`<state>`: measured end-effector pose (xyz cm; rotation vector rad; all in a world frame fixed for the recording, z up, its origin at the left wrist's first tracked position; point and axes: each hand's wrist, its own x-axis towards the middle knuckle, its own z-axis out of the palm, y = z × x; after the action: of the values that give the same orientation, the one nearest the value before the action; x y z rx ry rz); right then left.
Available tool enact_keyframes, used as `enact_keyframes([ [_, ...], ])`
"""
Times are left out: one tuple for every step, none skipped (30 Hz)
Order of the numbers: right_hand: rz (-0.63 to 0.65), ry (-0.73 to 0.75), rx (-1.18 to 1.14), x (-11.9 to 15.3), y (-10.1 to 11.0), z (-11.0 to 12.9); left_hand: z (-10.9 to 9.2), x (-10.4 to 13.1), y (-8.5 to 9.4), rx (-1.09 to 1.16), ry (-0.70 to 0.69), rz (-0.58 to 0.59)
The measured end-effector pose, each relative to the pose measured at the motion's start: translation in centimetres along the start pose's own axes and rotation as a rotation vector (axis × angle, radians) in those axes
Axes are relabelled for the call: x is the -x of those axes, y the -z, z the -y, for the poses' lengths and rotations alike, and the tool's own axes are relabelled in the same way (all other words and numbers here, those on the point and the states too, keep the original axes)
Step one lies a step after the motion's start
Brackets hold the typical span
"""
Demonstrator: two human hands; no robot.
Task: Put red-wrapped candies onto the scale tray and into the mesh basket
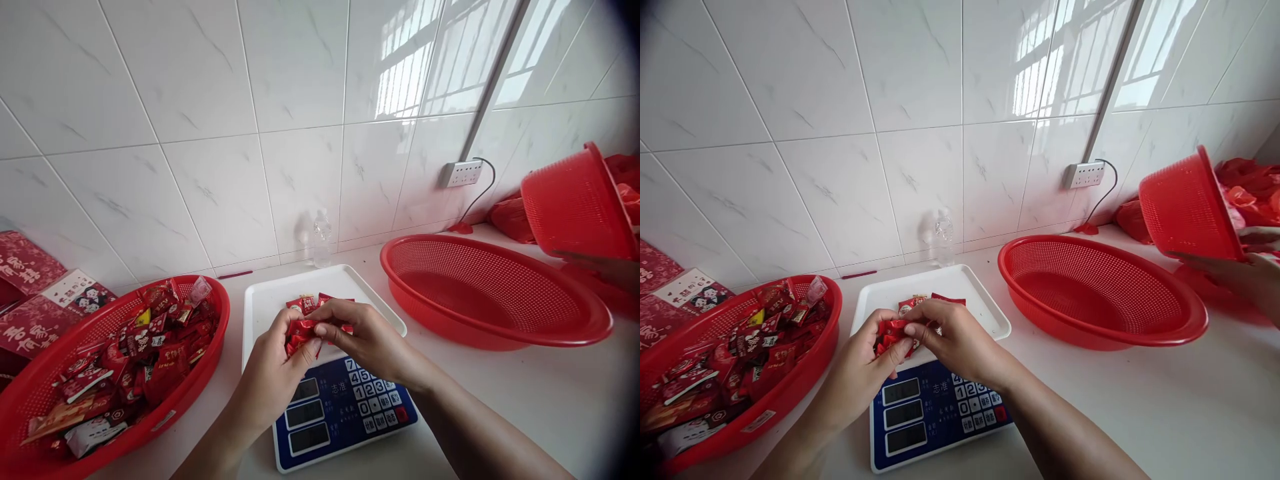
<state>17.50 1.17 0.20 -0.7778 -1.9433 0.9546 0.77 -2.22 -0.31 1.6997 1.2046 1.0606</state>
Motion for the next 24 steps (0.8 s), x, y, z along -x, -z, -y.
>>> enact_keyframes([
  [-0.019, -0.021, -0.011, 0.0, -0.1, -0.1, -0.1, 0.0, 0.0, 0.012, 0.004, 0.007],
  [-0.039, -0.041, -0.037, -0.1, -0.1, -0.3, -0.2, 0.0, 0.0, 0.032, 0.01, 0.012],
  [-0.062, -0.059, -0.071, -0.2, -0.1, -0.5, -0.2, 0.0, 0.0, 0.056, 0.022, 0.014],
  [-0.09, -0.078, -0.113, -0.2, -0.1, -0.7, -0.2, -0.1, 0.0, 0.085, 0.04, 0.012],
  [-0.122, -0.099, -0.172, -0.3, 0.0, -0.8, -0.1, -0.2, 0.0, 0.12, 0.06, 0.007],
  [-0.16, -0.12, -0.256, -0.5, 0.1, -1.0, 0.0, -0.3, 0.1, 0.164, 0.08, 0.001],
  [-0.204, -0.143, -0.366, -0.6, 0.3, -1.1, 0.2, -0.4, 0.1, 0.216, 0.1, -0.003],
  [-0.246, -0.171, -0.501, -0.8, 0.6, -1.2, 0.3, -0.5, 0.2, 0.273, 0.12, -0.006],
  [-0.284, -0.201, -0.648, -1.0, 0.8, -1.3, 0.5, -0.7, 0.2, 0.329, 0.136, -0.01],
  [-0.315, -0.232, -0.791, -1.2, 1.0, -1.4, 0.6, -0.8, 0.3, 0.374, 0.149, -0.018],
  [-0.336, -0.265, -0.91, -1.4, 1.2, -1.6, 0.7, -0.8, 0.3, 0.399, 0.159, -0.029],
  [-0.349, -0.296, -0.995, -1.5, 1.3, -1.7, 0.8, -0.9, 0.4, 0.402, 0.163, -0.042],
  [-0.355, -0.316, -1.045, -1.6, 1.3, -1.7, 0.8, -1.0, 0.4, 0.385, 0.157, -0.058],
  [-0.352, -0.319, -1.056, -1.6, 1.3, -1.8, 0.9, -1.0, 0.4, 0.349, 0.142, -0.076],
  [-0.329, -0.305, -1.02, -1.6, 1.1, -1.8, 0.9, -1.0, 0.4, 0.298, 0.12, -0.098],
  [-0.282, -0.279, -0.939, -1.4, 0.8, -1.7, 1.0, -1.0, 0.4, 0.243, 0.093, -0.12],
  [-0.215, -0.249, -0.82, -1.3, 0.5, -1.6, 1.0, -1.0, 0.3, 0.194, 0.066, -0.136],
  [-0.13, -0.222, -0.681, -1.1, 0.1, -1.4, 1.1, -1.0, 0.2, 0.158, 0.045, -0.139],
  [-0.046, -0.202, -0.54, -0.8, -0.2, -1.2, 1.2, -0.9, 0.1, 0.137, 0.033, -0.127],
  [0.023, -0.189, -0.415, -0.7, -0.5, -0.9, 1.2, -0.9, 0.0, 0.133, 0.029, -0.106],
  [0.065, -0.179, -0.316, -0.5, -0.8, -0.7, 1.3, -0.9, -0.1, 0.143, 0.031, -0.082],
  [0.085, -0.173, -0.246, -0.4, -0.9, -0.5, 1.4, -1.0, -0.1, 0.159, 0.04, -0.062],
  [0.084, -0.168, -0.193, -0.4, -0.8, -0.5, 1.4, -1.0, -0.1, 0.177, 0.05, -0.058],
  [0.057, -0.167, -0.145, -0.4, -0.7, -0.5, 1.5, -1.1, 0.0, 0.192, 0.054, -0.074],
])
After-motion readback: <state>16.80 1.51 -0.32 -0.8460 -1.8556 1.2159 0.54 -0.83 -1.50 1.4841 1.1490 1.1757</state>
